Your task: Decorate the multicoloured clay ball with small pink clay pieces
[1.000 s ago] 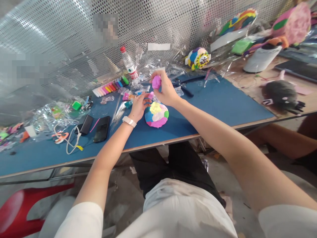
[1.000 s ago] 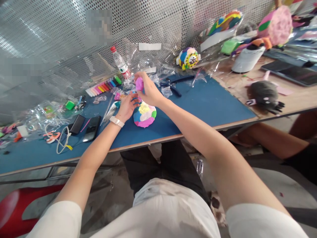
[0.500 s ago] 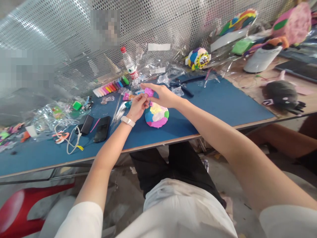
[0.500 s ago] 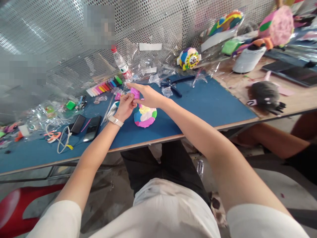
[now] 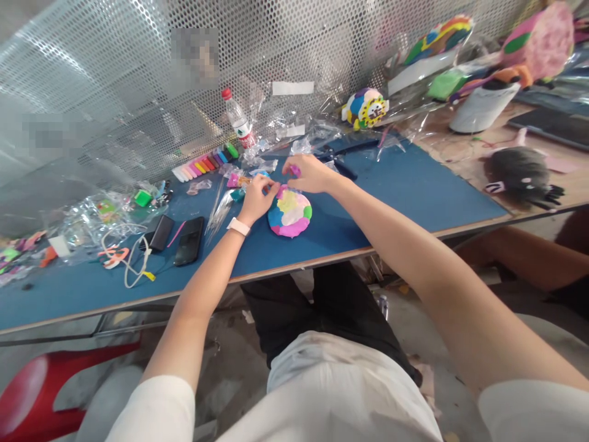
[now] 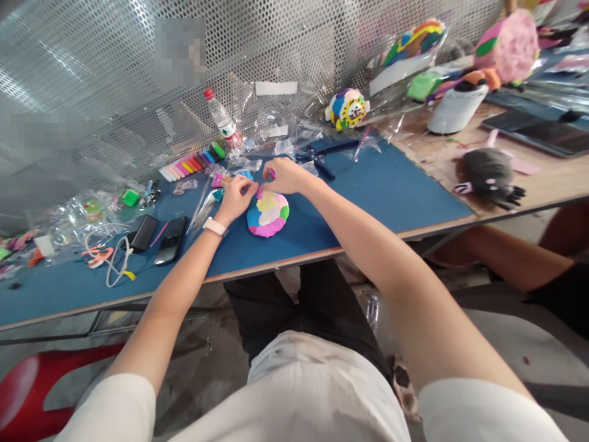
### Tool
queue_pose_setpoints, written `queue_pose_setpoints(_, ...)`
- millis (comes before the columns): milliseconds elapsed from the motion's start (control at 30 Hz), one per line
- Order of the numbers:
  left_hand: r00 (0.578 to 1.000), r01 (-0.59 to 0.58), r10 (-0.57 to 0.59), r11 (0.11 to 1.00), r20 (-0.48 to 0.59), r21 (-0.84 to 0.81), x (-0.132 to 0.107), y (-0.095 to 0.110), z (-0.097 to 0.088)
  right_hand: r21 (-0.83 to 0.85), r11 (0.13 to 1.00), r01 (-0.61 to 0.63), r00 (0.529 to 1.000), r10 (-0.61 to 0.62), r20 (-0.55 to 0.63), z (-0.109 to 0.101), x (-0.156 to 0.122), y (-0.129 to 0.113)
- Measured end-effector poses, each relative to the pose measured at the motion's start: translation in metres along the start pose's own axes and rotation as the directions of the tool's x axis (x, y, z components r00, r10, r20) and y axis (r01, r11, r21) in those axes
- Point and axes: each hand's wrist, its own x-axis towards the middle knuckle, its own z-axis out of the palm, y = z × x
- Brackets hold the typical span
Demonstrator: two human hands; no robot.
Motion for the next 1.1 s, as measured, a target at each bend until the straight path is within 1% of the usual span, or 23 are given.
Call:
queue_pose_setpoints(100,0.998,0.023,-0.023,1.0,0.054,-0.003,-0.001,-0.006,0.003,-0.04,0.994,-0.106,0.983,0.111,0.144,0.0,-0.002,0.005)
queue_pose_setpoints(167,0.997,0.03,-0.029,0.999,0.078,-0.011,-0.001,-0.007,0.005,-0.008,0.99,-0.139,0.974,0.138,0.179,0.001,-0.002,0.007)
queue_pose_setpoints(200,0.996,0.032,-0.03,0.999,0.083,-0.022,-0.001,-0.007,0.006,0.021,0.989,-0.147,0.975,0.141,0.174,0.0,-0.001,0.007)
queue_pose_setpoints(300,0.997,0.037,-0.032,0.997,0.067,-0.074,-0.002,-0.004,0.008,0.106,0.985,-0.134,0.989,0.126,0.081,-0.003,0.0,0.003)
queue_pose_setpoints(367,0.999,0.041,-0.037,0.993,0.04,-0.109,-0.002,-0.002,0.009,0.148,0.985,-0.088,0.996,0.085,0.024,-0.006,-0.001,-0.003)
queue_pose_setpoints(500,0.998,0.058,-0.057,0.984,0.012,-0.168,-0.002,0.002,0.01,0.185,0.982,0.03,1.0,-0.03,-0.002,-0.012,-0.005,-0.018)
queue_pose_setpoints(567,0.995,0.096,-0.095,0.969,0.014,-0.229,-0.002,0.004,0.01,0.196,0.978,0.067,0.998,-0.065,-0.017,-0.013,-0.006,-0.023)
queue_pose_setpoints(633,0.988,0.149,-0.154,0.939,0.01,-0.311,-0.001,0.004,0.011,0.204,0.976,0.075,0.997,-0.07,-0.033,-0.014,-0.005,-0.025)
queue_pose_setpoints(700,0.982,0.174,-0.19,0.91,-0.007,-0.377,0.0,0.004,0.011,0.201,0.978,0.057,0.998,-0.048,-0.049,-0.014,-0.004,-0.025)
queue_pose_setpoints(833,0.988,0.13,-0.154,0.895,-0.021,-0.427,0.001,0.0,0.011,0.186,0.982,0.037,0.996,-0.022,-0.083,-0.015,-0.003,-0.021)
queue_pose_setpoints(900,0.985,0.139,-0.17,0.89,-0.033,-0.433,0.002,-0.002,0.01,0.164,0.985,0.05,0.994,-0.032,-0.107,-0.015,-0.003,-0.02)
queue_pose_setpoints(1000,0.974,0.16,-0.213,0.886,-0.077,-0.436,0.003,-0.007,0.011,0.095,0.994,0.062,0.984,-0.045,-0.172,-0.012,-0.003,-0.019)
queue_pose_setpoints(1100,0.959,0.172,-0.254,0.872,-0.123,-0.458,0.004,-0.011,0.013,0.055,0.996,0.066,0.96,-0.048,-0.275,-0.009,-0.002,-0.017)
